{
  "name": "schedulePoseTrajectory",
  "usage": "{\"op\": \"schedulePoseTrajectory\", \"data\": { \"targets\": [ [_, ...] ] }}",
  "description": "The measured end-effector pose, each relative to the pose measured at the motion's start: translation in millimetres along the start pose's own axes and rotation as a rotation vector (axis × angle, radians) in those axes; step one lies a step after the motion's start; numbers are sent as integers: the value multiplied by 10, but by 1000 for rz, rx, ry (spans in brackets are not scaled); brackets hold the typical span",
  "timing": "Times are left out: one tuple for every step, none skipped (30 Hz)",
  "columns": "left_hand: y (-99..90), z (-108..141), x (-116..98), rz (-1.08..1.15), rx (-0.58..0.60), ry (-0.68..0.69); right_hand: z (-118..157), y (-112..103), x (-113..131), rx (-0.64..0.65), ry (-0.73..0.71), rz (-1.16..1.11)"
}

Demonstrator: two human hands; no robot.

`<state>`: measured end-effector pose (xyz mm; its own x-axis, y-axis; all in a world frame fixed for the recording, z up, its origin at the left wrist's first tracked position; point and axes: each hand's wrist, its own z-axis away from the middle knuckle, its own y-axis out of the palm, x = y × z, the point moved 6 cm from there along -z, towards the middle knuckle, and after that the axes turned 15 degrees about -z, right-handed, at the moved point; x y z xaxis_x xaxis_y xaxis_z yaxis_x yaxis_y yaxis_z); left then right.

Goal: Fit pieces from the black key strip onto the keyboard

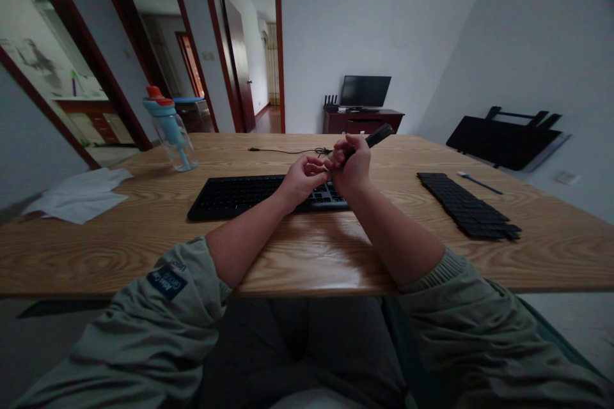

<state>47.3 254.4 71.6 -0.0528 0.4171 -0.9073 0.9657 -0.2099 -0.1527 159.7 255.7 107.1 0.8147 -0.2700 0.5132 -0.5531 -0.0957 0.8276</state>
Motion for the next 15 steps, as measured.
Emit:
{"op": "schedulePoseTrajectory", "data": {
  "targets": [
    [2,-3,-4,8,2,9,2,9,10,7,5,-11],
    [2,-5,-9,14,2,17,3,18,20,17,11,-19],
    [-1,-8,-14,14,-1,24,4,26,28,28,18,-22],
    [-7,-11,-20,8,-6,29,4,31,37,35,25,-19],
    [-15,-13,-27,-2,-14,32,6,33,46,40,29,-11],
    [-23,-14,-36,-14,-20,36,7,34,56,41,29,-2],
    [-31,-15,-46,-23,-24,40,10,36,65,42,27,4],
    [-38,-15,-59,-29,-26,46,14,39,74,46,24,4],
    [-47,-15,-73,-32,-25,54,19,47,79,55,24,-1],
    [-57,-14,-85,-34,-25,61,25,59,81,68,27,-9],
    [-72,-14,-95,-38,-26,66,31,72,81,84,34,-17],
    [-92,-13,-102,-46,-31,68,36,85,82,100,40,-23],
    [-117,-13,-105,-57,-42,68,38,93,87,111,43,-28],
    [-145,-14,-103,-67,-55,63,35,95,96,116,43,-32],
    [-174,-15,-97,-78,-69,53,25,89,112,116,39,-35]
  ]
}}
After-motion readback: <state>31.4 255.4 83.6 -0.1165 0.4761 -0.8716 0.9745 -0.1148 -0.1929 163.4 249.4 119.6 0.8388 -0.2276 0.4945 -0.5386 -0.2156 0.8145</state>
